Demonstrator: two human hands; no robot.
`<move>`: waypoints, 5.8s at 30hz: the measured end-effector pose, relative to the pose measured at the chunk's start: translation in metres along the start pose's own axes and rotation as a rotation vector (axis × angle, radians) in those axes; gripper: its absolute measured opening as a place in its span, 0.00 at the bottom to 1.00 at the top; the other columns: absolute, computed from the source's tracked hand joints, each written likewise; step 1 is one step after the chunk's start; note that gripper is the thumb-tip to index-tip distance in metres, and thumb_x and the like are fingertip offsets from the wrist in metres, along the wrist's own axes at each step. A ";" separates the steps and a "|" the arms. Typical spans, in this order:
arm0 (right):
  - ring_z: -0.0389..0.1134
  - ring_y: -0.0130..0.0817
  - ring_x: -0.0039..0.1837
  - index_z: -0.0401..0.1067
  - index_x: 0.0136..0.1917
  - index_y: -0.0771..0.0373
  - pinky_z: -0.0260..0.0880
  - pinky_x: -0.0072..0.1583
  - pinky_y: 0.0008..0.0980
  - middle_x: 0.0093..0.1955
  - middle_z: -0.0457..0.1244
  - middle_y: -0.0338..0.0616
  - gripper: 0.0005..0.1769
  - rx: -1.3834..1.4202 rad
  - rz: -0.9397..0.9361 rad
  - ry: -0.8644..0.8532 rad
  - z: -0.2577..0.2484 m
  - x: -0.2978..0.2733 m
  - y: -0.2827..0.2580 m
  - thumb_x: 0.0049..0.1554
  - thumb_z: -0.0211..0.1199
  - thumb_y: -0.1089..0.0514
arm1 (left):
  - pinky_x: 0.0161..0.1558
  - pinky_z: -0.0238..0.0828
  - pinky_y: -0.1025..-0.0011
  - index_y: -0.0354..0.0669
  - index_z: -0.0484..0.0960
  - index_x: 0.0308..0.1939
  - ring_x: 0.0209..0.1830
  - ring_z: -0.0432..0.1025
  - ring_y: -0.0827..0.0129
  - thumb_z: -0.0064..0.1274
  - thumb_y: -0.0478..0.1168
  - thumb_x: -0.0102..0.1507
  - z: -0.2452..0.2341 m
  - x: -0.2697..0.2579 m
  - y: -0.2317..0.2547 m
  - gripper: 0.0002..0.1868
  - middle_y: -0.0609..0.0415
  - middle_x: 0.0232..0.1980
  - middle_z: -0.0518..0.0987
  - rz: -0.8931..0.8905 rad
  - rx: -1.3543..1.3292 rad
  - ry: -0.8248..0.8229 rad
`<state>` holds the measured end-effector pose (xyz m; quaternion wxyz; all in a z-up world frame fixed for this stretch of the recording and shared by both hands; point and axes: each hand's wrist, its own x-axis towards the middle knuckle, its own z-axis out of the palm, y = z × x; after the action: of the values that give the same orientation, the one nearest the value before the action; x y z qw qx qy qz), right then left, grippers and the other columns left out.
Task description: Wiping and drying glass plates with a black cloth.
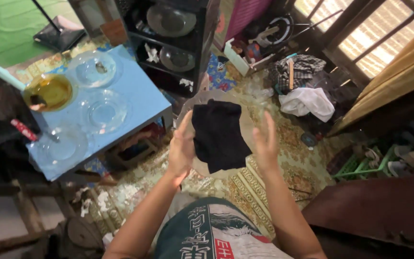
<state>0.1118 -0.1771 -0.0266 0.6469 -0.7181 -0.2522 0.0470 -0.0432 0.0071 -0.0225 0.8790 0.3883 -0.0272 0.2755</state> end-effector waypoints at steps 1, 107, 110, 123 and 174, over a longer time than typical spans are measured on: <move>0.46 0.51 0.83 0.52 0.80 0.63 0.46 0.78 0.46 0.83 0.47 0.54 0.36 0.002 0.001 -0.014 -0.019 -0.004 0.060 0.65 0.55 0.46 | 0.76 0.55 0.57 0.36 0.49 0.82 0.78 0.60 0.52 0.37 0.63 0.73 0.001 -0.009 0.000 0.44 0.42 0.80 0.60 0.008 0.003 0.012; 0.71 0.34 0.62 0.59 0.80 0.66 0.74 0.60 0.39 0.70 0.64 0.51 0.38 0.573 0.431 -0.237 0.011 -0.147 0.013 0.71 0.40 0.35 | 0.76 0.30 0.31 0.50 0.63 0.80 0.83 0.30 0.27 0.54 0.56 0.67 0.027 -0.121 -0.051 0.40 0.38 0.85 0.42 0.200 1.763 -0.236; 0.71 0.35 0.67 0.60 0.78 0.70 0.74 0.66 0.38 0.72 0.64 0.52 0.39 0.630 0.432 -0.201 0.010 -0.148 0.026 0.72 0.40 0.35 | 0.78 0.32 0.32 0.55 0.63 0.79 0.85 0.32 0.31 0.54 0.57 0.67 0.024 -0.118 -0.054 0.38 0.43 0.86 0.44 0.243 1.692 -0.438; 0.66 0.36 0.65 0.66 0.70 0.80 0.66 0.68 0.38 0.64 0.65 0.50 0.26 0.468 0.315 -0.028 -0.009 -0.132 0.107 0.75 0.54 0.51 | 0.78 0.33 0.32 0.48 0.54 0.82 0.85 0.32 0.29 0.51 0.62 0.68 0.046 -0.120 -0.054 0.45 0.40 0.86 0.41 0.080 1.482 -0.480; 0.71 0.48 0.66 0.66 0.71 0.63 0.70 0.66 0.52 0.68 0.65 0.53 0.26 1.000 0.353 -0.189 0.020 0.011 0.030 0.66 0.50 0.47 | 0.73 0.31 0.36 0.50 0.71 0.72 0.81 0.35 0.29 0.56 0.71 0.53 0.011 0.085 0.016 0.49 0.34 0.82 0.49 0.389 1.322 -0.646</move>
<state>0.1223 -0.1551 -0.0558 0.8667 -0.3467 -0.1317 0.3336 0.0231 0.0475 0.0179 0.3474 0.8836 -0.1802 0.2571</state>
